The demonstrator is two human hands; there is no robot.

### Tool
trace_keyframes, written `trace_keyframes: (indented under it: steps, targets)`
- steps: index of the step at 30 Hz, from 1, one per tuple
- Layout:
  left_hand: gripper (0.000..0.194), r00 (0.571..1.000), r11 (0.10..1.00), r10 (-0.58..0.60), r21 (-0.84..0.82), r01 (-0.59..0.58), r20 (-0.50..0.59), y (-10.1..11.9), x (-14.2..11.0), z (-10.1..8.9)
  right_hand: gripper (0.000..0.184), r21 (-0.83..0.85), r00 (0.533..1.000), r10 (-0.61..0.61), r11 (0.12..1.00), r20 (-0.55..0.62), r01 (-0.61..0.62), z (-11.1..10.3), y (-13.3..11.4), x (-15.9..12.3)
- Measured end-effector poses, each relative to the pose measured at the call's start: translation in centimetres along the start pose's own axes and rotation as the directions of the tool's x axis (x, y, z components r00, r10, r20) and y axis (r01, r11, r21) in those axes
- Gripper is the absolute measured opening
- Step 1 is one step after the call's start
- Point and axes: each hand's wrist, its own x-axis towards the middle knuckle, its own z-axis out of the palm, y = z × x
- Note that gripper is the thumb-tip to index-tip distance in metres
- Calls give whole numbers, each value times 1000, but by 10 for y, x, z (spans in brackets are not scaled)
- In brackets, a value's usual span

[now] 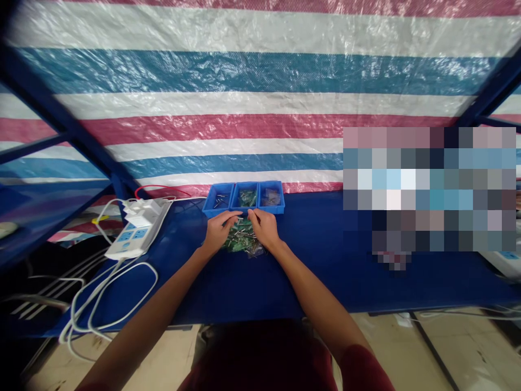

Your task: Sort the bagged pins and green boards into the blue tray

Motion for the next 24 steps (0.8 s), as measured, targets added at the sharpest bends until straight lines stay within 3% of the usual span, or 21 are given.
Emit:
trace_keyframes:
  steps: [3,11,17,24]
  targets:
    - [29,997,996,-78,-49,77,-22,-1,-1,1,40,23,998,-49,999,30,49,1,0,0]
    - [33,974,937,-217,-267,225,61,7,0,1,33,23,977,-165,986,138,164,6,4,-2]
    - [27,962,902,-273,-347,256,-2,5,5,1,40,27,985,-142,990,94,140,4,4,-1]
    - [30,948,866,-316,-424,267,-49,-2,5,5,46,0,983,-115,993,143,116,7,4,-2]
